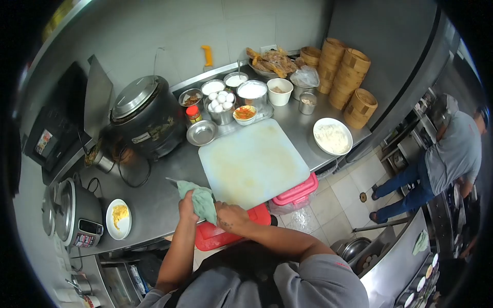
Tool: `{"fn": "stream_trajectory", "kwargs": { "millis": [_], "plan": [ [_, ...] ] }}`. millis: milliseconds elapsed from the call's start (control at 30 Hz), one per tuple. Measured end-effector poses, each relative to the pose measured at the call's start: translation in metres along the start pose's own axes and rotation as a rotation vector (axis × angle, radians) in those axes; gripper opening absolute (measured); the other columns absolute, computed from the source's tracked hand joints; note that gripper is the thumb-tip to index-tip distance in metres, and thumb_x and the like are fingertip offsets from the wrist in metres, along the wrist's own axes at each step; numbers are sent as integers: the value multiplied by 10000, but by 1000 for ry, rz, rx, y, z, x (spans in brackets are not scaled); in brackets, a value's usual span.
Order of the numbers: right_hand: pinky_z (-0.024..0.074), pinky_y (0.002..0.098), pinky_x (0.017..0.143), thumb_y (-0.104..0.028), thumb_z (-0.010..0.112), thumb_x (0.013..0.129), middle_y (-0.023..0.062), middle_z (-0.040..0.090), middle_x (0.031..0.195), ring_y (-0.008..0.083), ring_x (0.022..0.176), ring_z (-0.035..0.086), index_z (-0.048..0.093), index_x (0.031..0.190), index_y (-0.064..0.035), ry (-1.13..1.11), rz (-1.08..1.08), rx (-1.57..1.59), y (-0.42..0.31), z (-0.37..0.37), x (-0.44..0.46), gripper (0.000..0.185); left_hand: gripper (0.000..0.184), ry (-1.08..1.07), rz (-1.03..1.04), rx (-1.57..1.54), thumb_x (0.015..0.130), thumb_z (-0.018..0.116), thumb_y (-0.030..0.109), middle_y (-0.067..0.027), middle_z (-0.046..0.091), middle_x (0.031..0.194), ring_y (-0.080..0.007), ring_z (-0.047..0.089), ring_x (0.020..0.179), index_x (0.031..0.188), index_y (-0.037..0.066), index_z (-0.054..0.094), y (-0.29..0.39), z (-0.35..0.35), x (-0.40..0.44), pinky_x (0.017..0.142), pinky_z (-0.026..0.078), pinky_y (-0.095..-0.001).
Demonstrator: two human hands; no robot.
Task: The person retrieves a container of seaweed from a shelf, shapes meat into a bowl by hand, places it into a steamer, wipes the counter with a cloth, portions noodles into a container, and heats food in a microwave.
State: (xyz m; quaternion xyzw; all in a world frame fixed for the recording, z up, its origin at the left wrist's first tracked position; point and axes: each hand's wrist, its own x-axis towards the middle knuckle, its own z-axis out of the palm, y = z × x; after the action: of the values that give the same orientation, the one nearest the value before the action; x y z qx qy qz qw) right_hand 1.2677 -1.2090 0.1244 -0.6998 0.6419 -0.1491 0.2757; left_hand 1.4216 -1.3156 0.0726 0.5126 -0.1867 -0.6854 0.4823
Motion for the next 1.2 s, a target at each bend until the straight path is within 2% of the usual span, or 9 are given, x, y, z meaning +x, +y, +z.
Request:
{"fn": "stream_trajectory", "kwargs": {
  "millis": [133, 267, 333, 467, 633, 700, 867, 1067, 1200],
  "plan": [
    [505, 501, 784, -273, 595, 833, 252, 650, 927, 412, 881, 649, 539, 1052, 40, -115, 26, 69, 29, -39, -18, 386, 307, 67, 123, -253, 877, 616, 169, -150, 658, 1022, -286, 679, 890, 1104, -34, 574, 21, -52, 62, 760, 576, -409],
    [509, 469, 776, -400, 601, 864, 195, 669, 954, 370, 883, 653, 500, 1212, -87, -160, 26, 8, 106, -70, -19, 479, 349, 99, 203, -228, 938, 569, 278, -129, 637, 1140, -301, 651, 995, 1185, 32, 564, 67, -124, 76, 863, 546, -444],
    [508, 467, 785, -451, 607, 867, 185, 668, 963, 366, 880, 653, 493, 1216, -97, -126, 66, -90, 147, -86, 5, 511, 382, 296, 230, 278, 935, 587, 306, -124, 629, 1152, -299, 644, 1004, 1207, 40, 550, 75, -131, 62, 838, 542, -449],
    [509, 450, 800, -456, 610, 862, 150, 654, 1030, 341, 895, 647, 501, 1199, -100, -24, -122, -255, 212, -124, 76, 502, 433, 326, 244, 289, 910, 626, 311, -125, 626, 1141, -278, 642, 993, 1210, 10, 541, 69, -91, 28, 872, 514, -415],
    [457, 463, 906, -442, 645, 831, 89, 636, 1108, 286, 1067, 590, 580, 1263, -216, 95, -208, -421, 279, -133, 178, 491, 524, 373, 744, 811, 744, 793, 203, -129, 556, 1101, -252, 541, 1032, 1158, -27, 568, -7, -145, 89, 930, 432, -377],
    [412, 438, 952, -355, 663, 840, 119, 596, 1132, 291, 1115, 542, 547, 1288, -150, 76, -230, -449, 277, -151, 187, 506, 559, 321, 901, 1053, 641, 824, 206, -192, 557, 1129, -386, 519, 1114, 1107, 19, 579, -16, -127, 78, 945, 411, -469],
    [414, 440, 947, -278, 679, 830, 181, 550, 1179, 333, 1104, 532, 521, 1265, -32, 331, -151, -278, 246, -142, 151, 524, 534, 367, 917, 1308, 617, 756, 103, -206, 556, 1068, -405, 527, 1021, 1107, 23, 559, -6, -90, 36, 902, 423, -433],
    [437, 451, 940, -240, 733, 779, 207, 574, 1124, 380, 1095, 537, 571, 1183, -2, 489, -141, 13, 188, -78, 33, 496, 468, 352, 1068, 907, 699, 719, 97, -187, 551, 1030, -370, 540, 1011, 1118, 6, 532, 43, -82, 15, 889, 424, -441],
    [462, 439, 920, -187, 744, 733, 227, 608, 1077, 391, 1069, 552, 617, 1079, -4, 607, 25, 56, 160, -15, -45, 412, 602, 175, 959, 1339, 706, 785, 179, -198, 456, 1270, -352, 459, 1196, 1234, 34, 535, 64, -112, 21, 975, 406, -438]
  ]
}}
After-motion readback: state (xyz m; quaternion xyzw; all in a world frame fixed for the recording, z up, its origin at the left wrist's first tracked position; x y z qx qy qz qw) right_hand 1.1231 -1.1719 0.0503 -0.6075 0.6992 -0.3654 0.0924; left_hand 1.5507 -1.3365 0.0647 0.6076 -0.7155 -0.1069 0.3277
